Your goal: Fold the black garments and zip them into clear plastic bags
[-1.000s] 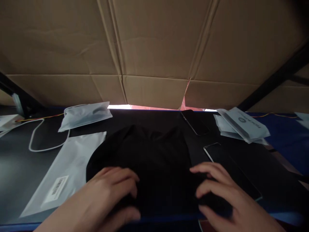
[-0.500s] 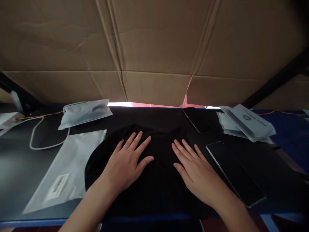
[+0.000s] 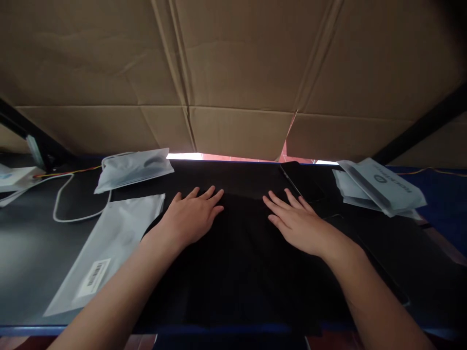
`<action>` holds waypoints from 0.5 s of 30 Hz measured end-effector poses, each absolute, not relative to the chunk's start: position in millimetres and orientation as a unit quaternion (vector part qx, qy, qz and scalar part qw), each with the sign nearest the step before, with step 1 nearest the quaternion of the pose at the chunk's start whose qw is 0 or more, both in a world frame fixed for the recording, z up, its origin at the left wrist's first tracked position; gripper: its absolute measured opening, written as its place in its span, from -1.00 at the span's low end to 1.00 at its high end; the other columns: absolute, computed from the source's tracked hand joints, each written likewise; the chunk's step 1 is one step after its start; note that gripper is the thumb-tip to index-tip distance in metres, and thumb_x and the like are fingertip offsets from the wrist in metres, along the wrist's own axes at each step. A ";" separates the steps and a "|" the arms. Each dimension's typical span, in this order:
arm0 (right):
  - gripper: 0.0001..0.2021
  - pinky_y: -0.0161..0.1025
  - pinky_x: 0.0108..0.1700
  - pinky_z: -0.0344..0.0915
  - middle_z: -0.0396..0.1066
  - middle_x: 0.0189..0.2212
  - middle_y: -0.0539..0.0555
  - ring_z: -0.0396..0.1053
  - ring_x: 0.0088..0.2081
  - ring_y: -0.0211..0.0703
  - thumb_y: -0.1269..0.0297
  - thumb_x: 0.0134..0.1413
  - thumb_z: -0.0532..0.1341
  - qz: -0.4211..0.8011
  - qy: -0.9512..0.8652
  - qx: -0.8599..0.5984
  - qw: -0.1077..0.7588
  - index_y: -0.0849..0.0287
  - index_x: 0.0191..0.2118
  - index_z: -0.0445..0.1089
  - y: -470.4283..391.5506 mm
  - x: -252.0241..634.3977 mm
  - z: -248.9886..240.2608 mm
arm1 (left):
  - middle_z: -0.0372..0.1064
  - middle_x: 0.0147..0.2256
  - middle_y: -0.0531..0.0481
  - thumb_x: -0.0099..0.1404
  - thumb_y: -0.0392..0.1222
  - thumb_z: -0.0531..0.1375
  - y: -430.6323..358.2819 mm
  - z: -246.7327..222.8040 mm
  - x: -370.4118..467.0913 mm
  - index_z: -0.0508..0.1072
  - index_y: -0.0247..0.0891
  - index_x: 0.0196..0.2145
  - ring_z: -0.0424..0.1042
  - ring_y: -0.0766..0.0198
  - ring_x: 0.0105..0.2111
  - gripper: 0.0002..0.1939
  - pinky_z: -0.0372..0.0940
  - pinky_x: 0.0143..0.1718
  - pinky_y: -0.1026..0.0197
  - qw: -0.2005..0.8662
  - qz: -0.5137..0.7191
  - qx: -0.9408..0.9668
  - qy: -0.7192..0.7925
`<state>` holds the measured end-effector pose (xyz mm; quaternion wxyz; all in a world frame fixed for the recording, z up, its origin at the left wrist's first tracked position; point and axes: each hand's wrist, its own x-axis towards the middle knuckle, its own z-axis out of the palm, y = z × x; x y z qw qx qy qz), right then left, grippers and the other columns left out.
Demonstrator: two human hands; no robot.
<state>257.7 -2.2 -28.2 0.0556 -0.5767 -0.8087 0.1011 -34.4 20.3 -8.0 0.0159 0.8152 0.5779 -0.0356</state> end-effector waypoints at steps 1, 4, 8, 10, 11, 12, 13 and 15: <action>-0.46 0.38 0.43 0.25 0.33 0.47 -0.02 0.16 0.53 0.35 0.00 0.55 0.02 0.095 -0.805 -0.583 0.060 -0.07 0.48 0.35 -1.6 261.5 -29.7 | 0.33 0.43 -0.09 0.63 -0.05 0.10 20.8 -9.7 -38.0 0.37 -0.04 0.46 0.33 -0.40 0.40 -0.49 0.29 0.26 -0.60 0.014 -0.033 0.815 0.578; -0.48 0.31 0.35 0.33 0.39 0.44 0.04 0.33 0.41 0.26 0.11 0.58 -0.02 0.066 -0.795 -0.597 0.085 0.02 0.47 0.36 5.3 269.4 -28.9 | 0.48 0.33 -0.21 0.64 -0.08 0.08 25.0 -11.5 -40.8 0.40 -0.16 0.44 0.39 -0.33 0.36 -0.49 0.19 0.35 -0.56 -0.009 -0.007 0.815 0.579; -0.61 0.19 0.15 0.42 0.58 0.23 0.11 0.45 0.12 0.22 0.27 0.41 0.23 0.034 -0.797 -0.594 0.103 0.05 0.27 0.53 26.2 269.6 -20.1 | 0.63 0.11 -0.26 0.53 -0.13 0.24 43.4 -7.3 -34.6 0.55 -0.24 0.27 0.55 -0.26 0.14 -0.57 0.30 0.29 -0.43 -0.028 0.025 0.830 0.557; -0.81 0.19 0.09 0.38 0.65 0.02 0.11 0.44 0.03 0.23 0.33 0.32 0.31 0.017 -0.799 -0.591 0.109 0.05 -0.02 0.63 31.6 266.9 -13.1 | 0.64 0.00 -0.19 0.47 -0.17 0.29 50.6 -2.1 -34.0 0.65 -0.21 0.04 0.56 -0.22 0.06 -0.75 0.37 0.23 -0.36 -0.028 0.034 0.846 0.531; -0.88 0.20 0.08 0.35 0.65 -0.05 0.11 0.41 0.03 0.24 0.36 0.29 0.33 0.004 -0.799 -0.590 0.116 0.05 -0.13 0.62 30.9 265.6 -9.2 | 0.64 -0.04 -0.16 0.46 -0.19 0.29 51.4 1.1 -35.2 0.65 -0.20 -0.05 0.56 -0.19 0.03 -0.83 0.38 0.22 -0.34 -0.029 0.041 0.853 0.519; -0.90 0.21 0.09 0.31 0.64 -0.08 0.11 0.39 0.04 0.25 0.40 0.27 0.32 -0.010 -0.798 -0.590 0.126 0.06 -0.20 0.58 27.4 264.8 -5.8 | 0.62 -0.07 -0.14 0.46 -0.20 0.29 49.7 4.2 -37.4 0.64 -0.20 -0.10 0.55 -0.16 0.01 -0.87 0.37 0.24 -0.32 -0.031 0.050 0.860 0.507; -0.88 0.22 0.11 0.28 0.62 -0.08 0.11 0.36 0.07 0.25 0.44 0.27 0.31 -0.024 -0.796 -0.588 0.138 0.06 -0.22 0.55 21.3 264.7 -3.1 | 0.61 -0.09 -0.13 0.46 -0.22 0.27 45.6 6.9 -40.6 0.62 -0.20 -0.13 0.54 -0.13 0.00 -0.89 0.34 0.27 -0.33 -0.036 0.060 0.864 0.498; -0.85 0.20 0.15 0.26 0.60 -0.03 0.10 0.33 0.11 0.22 0.49 0.28 0.27 -0.042 -0.796 -0.583 0.157 0.06 -0.19 0.51 3.2 267.0 -2.1 | 0.59 -0.11 -0.11 0.47 -0.26 0.22 31.1 8.7 -48.8 0.58 -0.19 -0.14 0.52 -0.08 -0.02 -0.88 0.27 0.33 -0.34 -0.042 0.080 0.870 0.484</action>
